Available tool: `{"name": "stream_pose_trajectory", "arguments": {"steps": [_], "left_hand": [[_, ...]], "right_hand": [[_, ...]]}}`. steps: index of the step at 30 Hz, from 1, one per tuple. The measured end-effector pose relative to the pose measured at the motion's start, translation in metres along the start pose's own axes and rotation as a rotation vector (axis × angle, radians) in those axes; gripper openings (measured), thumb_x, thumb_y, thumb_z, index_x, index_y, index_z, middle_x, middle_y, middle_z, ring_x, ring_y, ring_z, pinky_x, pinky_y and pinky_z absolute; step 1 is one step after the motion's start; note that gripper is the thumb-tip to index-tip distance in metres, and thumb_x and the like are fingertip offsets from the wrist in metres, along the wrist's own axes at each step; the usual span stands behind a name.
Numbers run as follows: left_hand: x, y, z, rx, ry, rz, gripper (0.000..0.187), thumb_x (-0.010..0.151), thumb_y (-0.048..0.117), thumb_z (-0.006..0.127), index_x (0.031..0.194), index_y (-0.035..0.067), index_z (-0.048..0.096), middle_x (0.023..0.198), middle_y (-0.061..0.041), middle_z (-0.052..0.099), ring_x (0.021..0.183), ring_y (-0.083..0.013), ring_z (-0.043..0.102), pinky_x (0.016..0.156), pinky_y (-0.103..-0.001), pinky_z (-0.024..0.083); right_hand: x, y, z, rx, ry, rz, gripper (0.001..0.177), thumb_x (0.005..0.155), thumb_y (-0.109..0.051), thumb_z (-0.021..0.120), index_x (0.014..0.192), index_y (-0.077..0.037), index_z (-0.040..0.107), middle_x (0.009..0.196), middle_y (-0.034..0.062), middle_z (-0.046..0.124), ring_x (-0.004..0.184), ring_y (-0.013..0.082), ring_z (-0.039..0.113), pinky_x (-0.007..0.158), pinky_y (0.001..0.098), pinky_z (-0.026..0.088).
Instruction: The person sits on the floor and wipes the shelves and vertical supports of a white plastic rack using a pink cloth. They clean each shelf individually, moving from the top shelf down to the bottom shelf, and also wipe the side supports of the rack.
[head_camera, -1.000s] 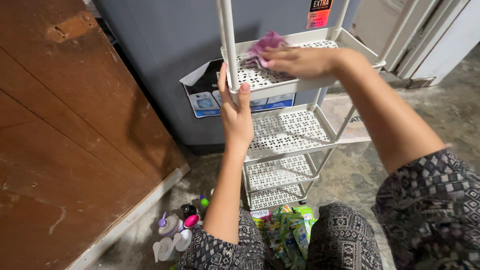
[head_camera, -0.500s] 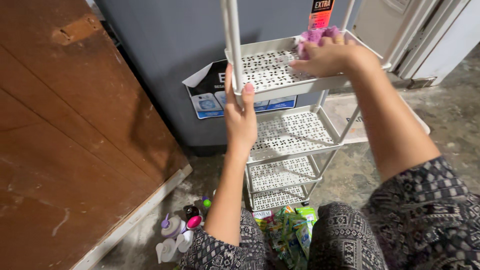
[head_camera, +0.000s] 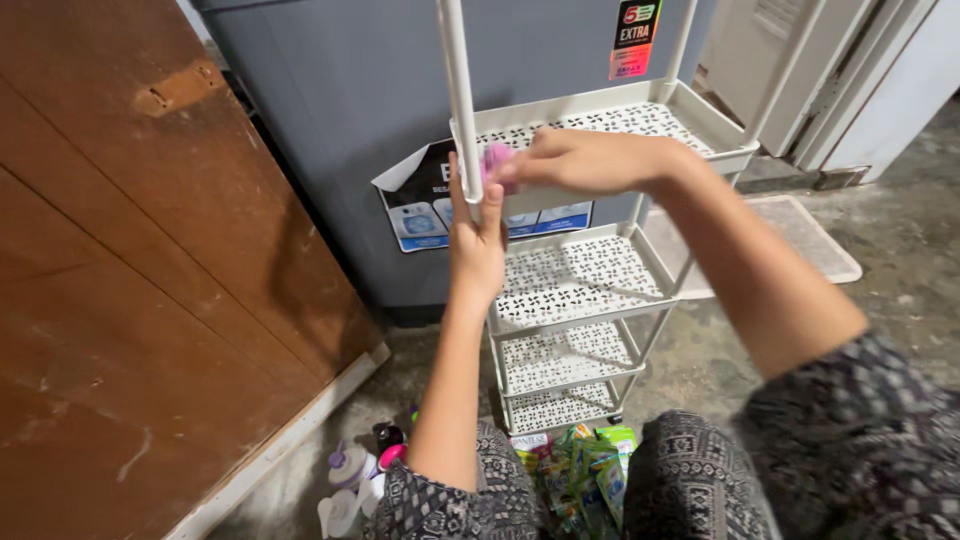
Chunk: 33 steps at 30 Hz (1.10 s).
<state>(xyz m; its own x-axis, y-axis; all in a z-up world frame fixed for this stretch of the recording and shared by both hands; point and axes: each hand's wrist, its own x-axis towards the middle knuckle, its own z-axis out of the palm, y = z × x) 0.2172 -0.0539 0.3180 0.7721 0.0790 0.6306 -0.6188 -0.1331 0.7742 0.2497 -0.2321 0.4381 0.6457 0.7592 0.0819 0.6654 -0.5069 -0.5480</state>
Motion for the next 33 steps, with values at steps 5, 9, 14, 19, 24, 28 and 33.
{"name": "stream_pose_trajectory", "arguments": {"steps": [5, 9, 14, 19, 24, 28, 33], "left_hand": [[-0.009, 0.011, 0.012, 0.012, -0.015, -0.101, 0.087, 0.100, 0.059, 0.043, 0.166, 0.010, 0.015, 0.156, -0.017, 0.050, 0.135, -0.0295, 0.058, 0.108, -0.036, 0.046], [-0.013, 0.010, 0.010, -0.115, -0.071, 0.083, 0.086, 0.109, 0.050, 0.055, 0.169, 0.006, 0.012, 0.164, -0.018, 0.045, 0.148, -0.0267, 0.050, 0.120, -0.035, 0.042], [-0.014, 0.018, 0.006, -0.144, -0.071, 0.042, 0.103, 0.093, 0.035, 0.080, 0.165, 0.002, 0.014, 0.152, -0.019, 0.049, 0.132, -0.0225, 0.058, 0.108, -0.034, 0.051], [-0.016, 0.027, 0.018, -0.114, -0.005, -0.083, 0.104, 0.087, 0.033, 0.081, 0.164, 0.002, 0.019, 0.122, -0.013, 0.070, 0.104, -0.0155, 0.069, 0.088, -0.027, 0.056], [-0.015, 0.027, 0.014, -0.215, -0.007, -0.020, 0.100, 0.091, 0.031, 0.082, 0.163, 0.001, 0.019, 0.125, -0.009, 0.069, 0.105, -0.0103, 0.068, 0.084, -0.023, 0.056], [-0.015, 0.030, 0.021, -0.202, -0.005, -0.009, 0.097, 0.090, 0.032, 0.081, 0.162, 0.003, 0.023, 0.121, -0.006, 0.070, 0.095, -0.0065, 0.064, 0.073, -0.020, 0.050], [-0.019, 0.036, 0.013, -0.084, 0.039, -0.027, 0.094, 0.088, 0.032, 0.082, 0.161, 0.004, 0.031, 0.117, -0.005, 0.073, 0.087, -0.0047, 0.061, 0.070, -0.019, 0.050]], "right_hand": [[-0.027, -0.016, -0.007, 0.031, 0.017, 0.160, 0.056, 0.102, -0.046, 0.036, 0.136, -0.012, 0.065, 0.131, 0.0134, 0.072, 0.125, 0.0234, 0.066, 0.111, 0.0362, 0.045], [0.014, 0.006, 0.010, 0.104, -0.017, 0.179, 0.058, 0.102, -0.047, 0.029, 0.147, -0.016, 0.047, 0.147, 0.0116, 0.057, 0.135, 0.0265, 0.057, 0.113, 0.0379, 0.043], [0.049, 0.021, 0.017, -0.491, -0.014, 0.089, 0.058, 0.108, -0.049, 0.027, 0.159, -0.020, 0.028, 0.167, 0.0196, 0.018, 0.149, 0.0439, 0.019, 0.121, 0.0522, 0.015], [0.021, 0.010, 0.001, -0.289, -0.057, 0.312, 0.078, 0.100, -0.055, 0.046, 0.165, -0.028, 0.013, 0.167, 0.0120, 0.022, 0.154, 0.0345, 0.022, 0.126, 0.0484, 0.020], [-0.045, 0.039, -0.037, -0.412, -0.053, 0.346, 0.069, 0.097, -0.042, 0.042, 0.160, -0.044, 0.012, 0.172, -0.0080, 0.004, 0.156, 0.0278, 0.013, 0.122, 0.0520, 0.014], [-0.069, 0.052, -0.044, -0.421, 0.120, 0.906, 0.066, 0.100, -0.037, 0.045, 0.162, -0.042, 0.022, 0.161, 0.0082, 0.036, 0.146, 0.0343, 0.039, 0.120, 0.0528, 0.030], [-0.057, 0.060, -0.017, -0.946, 0.317, 0.822, 0.032, 0.091, -0.019, 0.056, 0.110, -0.008, 0.078, 0.115, 0.0167, 0.076, 0.103, 0.0353, 0.074, 0.084, 0.0479, 0.060]]}}
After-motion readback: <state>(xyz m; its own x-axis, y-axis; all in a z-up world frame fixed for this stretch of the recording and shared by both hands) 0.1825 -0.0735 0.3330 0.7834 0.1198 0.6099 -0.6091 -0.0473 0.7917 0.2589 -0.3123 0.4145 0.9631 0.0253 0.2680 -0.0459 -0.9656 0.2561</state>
